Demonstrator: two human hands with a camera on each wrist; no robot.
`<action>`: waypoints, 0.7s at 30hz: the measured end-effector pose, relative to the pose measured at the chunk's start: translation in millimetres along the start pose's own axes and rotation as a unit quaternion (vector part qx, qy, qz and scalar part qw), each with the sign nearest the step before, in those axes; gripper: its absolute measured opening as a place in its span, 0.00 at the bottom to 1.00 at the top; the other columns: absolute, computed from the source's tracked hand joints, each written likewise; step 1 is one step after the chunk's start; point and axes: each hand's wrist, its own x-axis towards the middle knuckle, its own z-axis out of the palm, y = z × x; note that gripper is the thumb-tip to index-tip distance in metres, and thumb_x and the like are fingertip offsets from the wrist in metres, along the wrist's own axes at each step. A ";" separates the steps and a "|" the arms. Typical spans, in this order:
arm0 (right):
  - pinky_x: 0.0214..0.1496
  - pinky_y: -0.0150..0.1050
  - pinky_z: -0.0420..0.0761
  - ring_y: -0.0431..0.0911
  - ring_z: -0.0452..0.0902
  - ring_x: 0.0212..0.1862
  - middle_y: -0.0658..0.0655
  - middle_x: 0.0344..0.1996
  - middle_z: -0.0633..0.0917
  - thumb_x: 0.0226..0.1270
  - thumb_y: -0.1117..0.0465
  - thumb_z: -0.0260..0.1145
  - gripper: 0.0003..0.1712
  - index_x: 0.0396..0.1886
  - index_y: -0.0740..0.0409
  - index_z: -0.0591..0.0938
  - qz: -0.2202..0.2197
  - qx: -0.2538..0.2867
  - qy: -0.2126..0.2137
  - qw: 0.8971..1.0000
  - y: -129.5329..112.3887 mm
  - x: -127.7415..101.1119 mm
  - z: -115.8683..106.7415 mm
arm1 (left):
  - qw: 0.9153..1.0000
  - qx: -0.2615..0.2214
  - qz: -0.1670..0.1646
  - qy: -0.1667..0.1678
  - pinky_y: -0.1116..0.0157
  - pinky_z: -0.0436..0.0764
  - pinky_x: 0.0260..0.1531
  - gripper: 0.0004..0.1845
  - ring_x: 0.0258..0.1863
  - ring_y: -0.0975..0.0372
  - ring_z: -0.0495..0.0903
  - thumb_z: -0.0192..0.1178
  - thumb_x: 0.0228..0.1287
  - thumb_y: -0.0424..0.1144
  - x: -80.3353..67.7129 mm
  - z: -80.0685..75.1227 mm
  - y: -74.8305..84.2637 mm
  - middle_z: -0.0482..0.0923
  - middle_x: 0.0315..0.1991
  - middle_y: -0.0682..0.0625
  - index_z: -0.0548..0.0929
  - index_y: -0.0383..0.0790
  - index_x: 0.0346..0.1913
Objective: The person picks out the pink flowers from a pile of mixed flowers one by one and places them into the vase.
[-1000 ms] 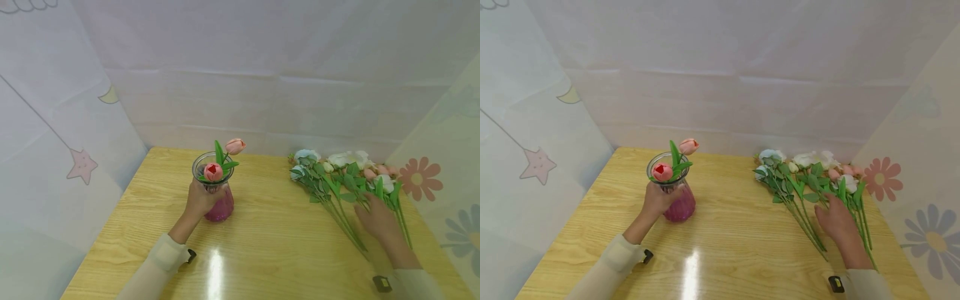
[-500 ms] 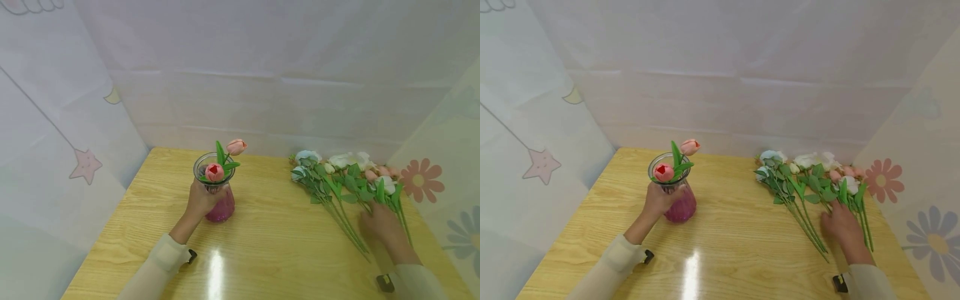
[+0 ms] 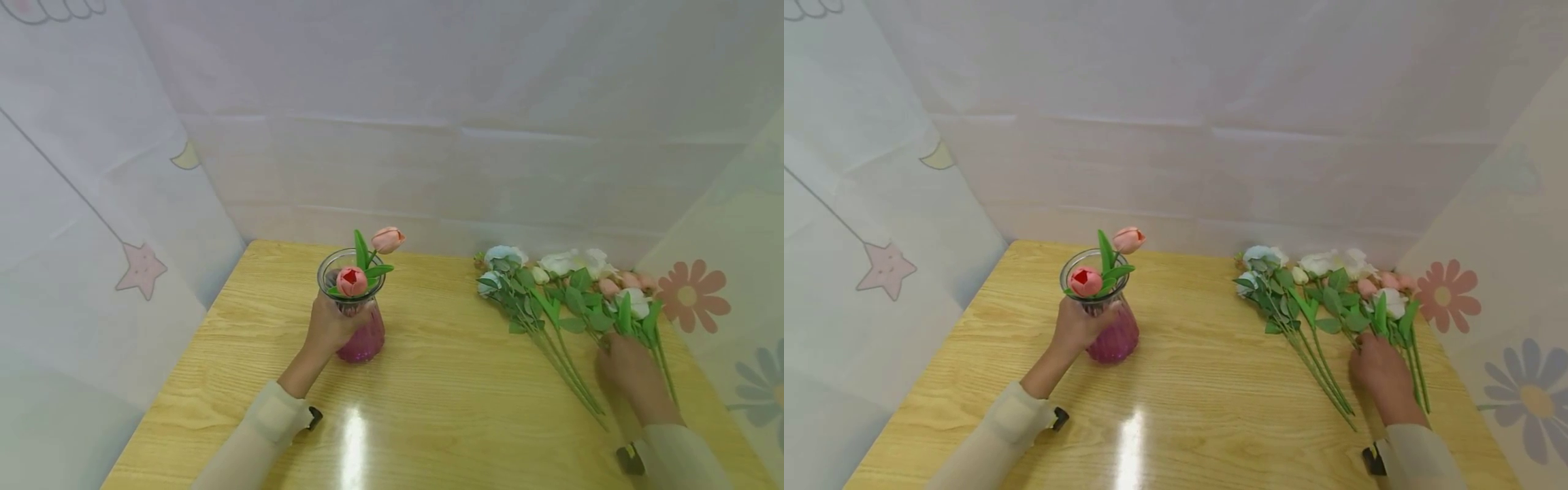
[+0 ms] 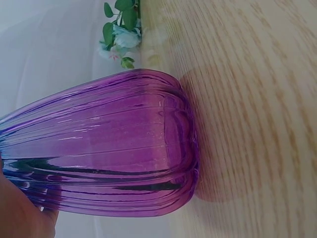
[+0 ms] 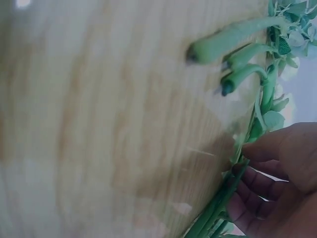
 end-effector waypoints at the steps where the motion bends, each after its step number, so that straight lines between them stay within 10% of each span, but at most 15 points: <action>1: 0.43 0.67 0.76 0.77 0.75 0.46 0.81 0.45 0.79 0.74 0.63 0.50 0.20 0.52 0.78 0.74 0.002 0.000 -0.002 1.000 0.7 0.0 0.4 | 1.000 -0.001 -0.001 0.000 0.46 0.77 0.62 0.40 0.60 0.50 0.78 0.76 0.51 0.37 0.0 0.1 0.2 0.78 0.58 0.42 0.66 0.38 0.66; 12: 0.32 0.59 0.77 0.67 0.79 0.35 0.72 0.33 0.82 0.76 0.63 0.43 0.19 0.40 0.71 0.78 0.015 0.008 0.007 1.000 2.4 0.5 -3.8 | 1.000 0.000 -0.009 -0.002 0.46 0.77 0.63 0.41 0.61 0.49 0.78 0.76 0.50 0.35 0.4 0.3 2.3 0.78 0.58 0.41 0.66 0.38 0.66; 21: 0.41 0.67 0.77 0.78 0.74 0.46 0.83 0.51 0.77 0.72 0.64 0.47 0.23 0.57 0.78 0.75 0.035 0.016 0.048 0.998 1.4 0.2 -7.1 | 1.000 -0.006 -0.009 -0.002 0.46 0.76 0.64 0.41 0.61 0.48 0.78 0.76 0.50 0.35 -0.6 0.0 2.4 0.78 0.59 0.41 0.66 0.37 0.66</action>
